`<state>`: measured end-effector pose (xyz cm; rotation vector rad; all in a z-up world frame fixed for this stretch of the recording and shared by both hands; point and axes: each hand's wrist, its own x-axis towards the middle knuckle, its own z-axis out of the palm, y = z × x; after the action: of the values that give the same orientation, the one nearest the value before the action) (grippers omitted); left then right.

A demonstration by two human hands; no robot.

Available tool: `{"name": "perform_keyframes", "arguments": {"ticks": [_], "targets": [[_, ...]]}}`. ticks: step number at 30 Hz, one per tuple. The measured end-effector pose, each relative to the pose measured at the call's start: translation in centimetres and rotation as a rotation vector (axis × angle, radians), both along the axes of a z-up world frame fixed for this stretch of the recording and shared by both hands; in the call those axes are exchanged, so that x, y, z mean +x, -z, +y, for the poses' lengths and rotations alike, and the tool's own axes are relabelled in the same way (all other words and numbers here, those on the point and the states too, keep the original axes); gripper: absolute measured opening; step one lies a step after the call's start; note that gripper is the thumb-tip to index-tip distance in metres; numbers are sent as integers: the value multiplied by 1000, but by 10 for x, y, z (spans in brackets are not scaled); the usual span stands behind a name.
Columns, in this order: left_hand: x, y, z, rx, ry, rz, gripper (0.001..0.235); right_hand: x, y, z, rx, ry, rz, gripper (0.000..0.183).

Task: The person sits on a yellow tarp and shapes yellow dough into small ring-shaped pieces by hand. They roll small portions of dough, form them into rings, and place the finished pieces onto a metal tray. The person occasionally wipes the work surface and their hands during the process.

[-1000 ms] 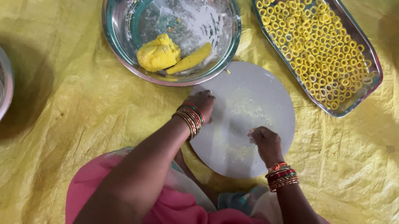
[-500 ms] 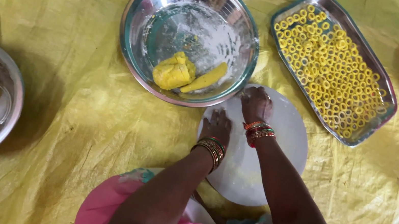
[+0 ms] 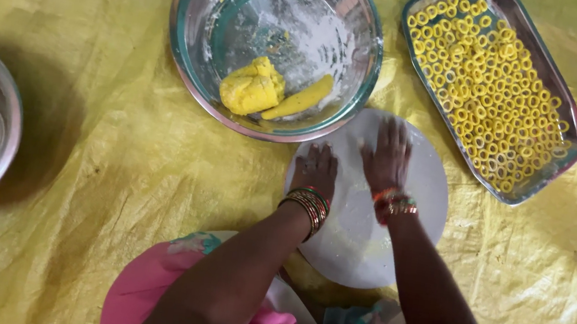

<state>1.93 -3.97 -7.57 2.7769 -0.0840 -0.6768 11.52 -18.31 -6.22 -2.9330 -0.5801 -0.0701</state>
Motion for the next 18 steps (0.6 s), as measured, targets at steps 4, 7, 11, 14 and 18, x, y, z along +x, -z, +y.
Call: {"name": "perform_keyframes", "arguments": {"ticks": [4,7,11,14,18], "targets": [[-2,14,1,89,-50,-59,58,-79,-4,-18,-116,8,81,88],[-1,18,5,81,-56,-45,56,-145,-23,-18,-379,-78,249,96],[-1,14,9,119,3,-40,58,-168,-39,-14,-144,-205,327,96],[-4,10,10,120,15,2,62,-139,-29,-11,-150,-129,219,89],[-1,-4,10,123,23,11,60,-89,-12,-11,-120,41,227,90]]}}
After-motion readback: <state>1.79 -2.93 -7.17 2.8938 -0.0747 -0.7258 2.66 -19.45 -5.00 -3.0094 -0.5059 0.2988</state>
